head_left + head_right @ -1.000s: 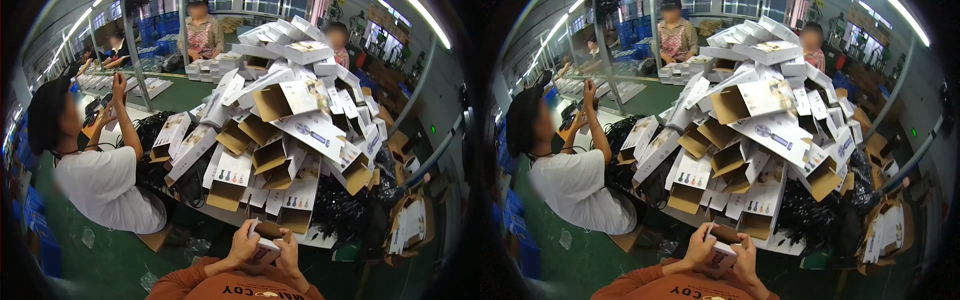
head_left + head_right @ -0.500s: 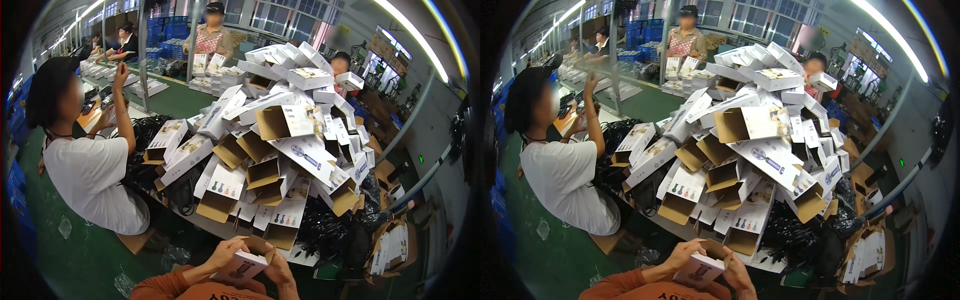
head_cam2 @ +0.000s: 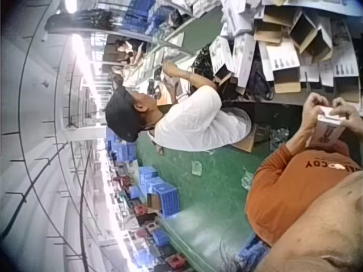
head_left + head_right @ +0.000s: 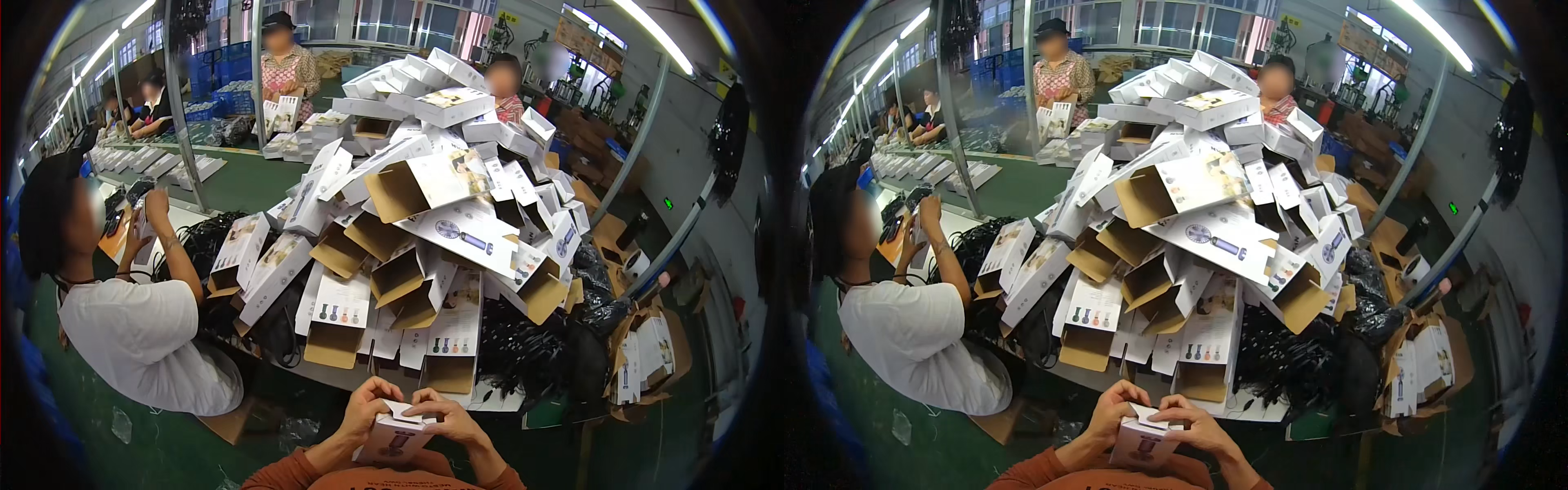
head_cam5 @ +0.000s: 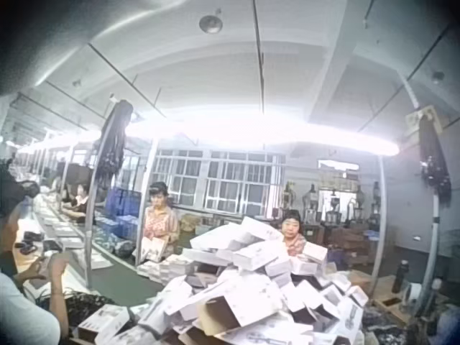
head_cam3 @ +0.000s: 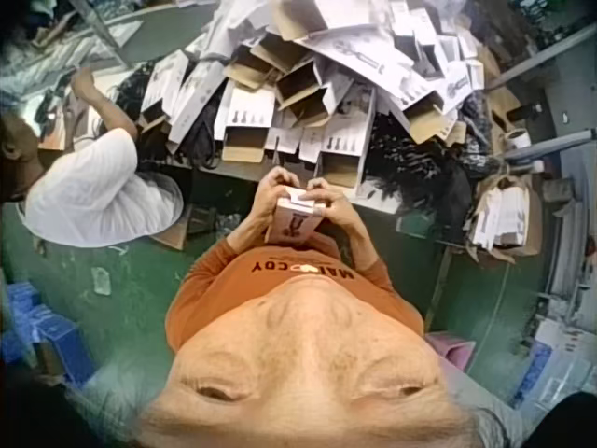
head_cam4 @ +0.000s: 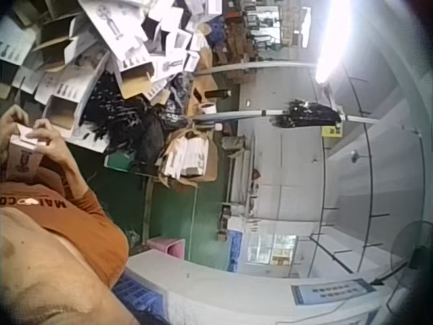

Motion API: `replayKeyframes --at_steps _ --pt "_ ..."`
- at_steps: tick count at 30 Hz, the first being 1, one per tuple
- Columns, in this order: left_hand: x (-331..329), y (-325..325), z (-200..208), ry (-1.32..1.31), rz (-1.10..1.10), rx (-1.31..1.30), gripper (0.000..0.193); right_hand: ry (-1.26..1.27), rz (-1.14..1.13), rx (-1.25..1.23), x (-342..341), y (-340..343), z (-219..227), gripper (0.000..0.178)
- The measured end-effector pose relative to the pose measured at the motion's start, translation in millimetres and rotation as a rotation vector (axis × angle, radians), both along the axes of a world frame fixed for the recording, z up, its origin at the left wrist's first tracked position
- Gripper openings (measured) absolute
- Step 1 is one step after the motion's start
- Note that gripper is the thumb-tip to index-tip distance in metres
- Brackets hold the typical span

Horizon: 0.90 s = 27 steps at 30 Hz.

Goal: Folding cardboard boxes and packing handheld fan units with manuals for shipping.

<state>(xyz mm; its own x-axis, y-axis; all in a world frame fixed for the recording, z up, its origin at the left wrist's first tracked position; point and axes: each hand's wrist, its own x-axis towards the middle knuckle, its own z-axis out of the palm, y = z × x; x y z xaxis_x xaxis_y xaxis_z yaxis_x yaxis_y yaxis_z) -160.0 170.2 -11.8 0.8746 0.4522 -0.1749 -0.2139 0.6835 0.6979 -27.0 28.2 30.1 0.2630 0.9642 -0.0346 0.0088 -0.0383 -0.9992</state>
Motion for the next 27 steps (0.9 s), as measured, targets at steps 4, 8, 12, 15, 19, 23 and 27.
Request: replayKeyframes --at_steps 4,8,12,15,19,23,27 --pt "1 -10 2 -0.101 -0.086 0.093 0.025 0.177 -0.067 -0.189 4 -2 -12 0.021" --pt "1 -12 -3 -0.044 -0.157 0.349 0.03 0.091 0.047 -0.188 10 -1 -6 0.009" --pt "-35 -22 -6 0.061 -0.309 0.61 0.07 0.115 0.029 -0.111 19 -18 -15 0.015" --pt "-46 -23 -29 0.141 -0.444 0.939 0.082 0.323 -0.192 -0.052 18 -36 -14 0.019" --pt "6 27 75 -0.097 -0.158 1.184 0.069 0.431 -0.494 0.375 29 -67 -7 0.044" --pt "111 57 197 -0.208 0.037 1.043 0.052 0.484 -0.641 0.638 42 -86 17 0.038" --pt "236 118 268 -0.04 0.165 1.067 0.057 0.413 -0.716 0.614 45 -114 20 0.03"
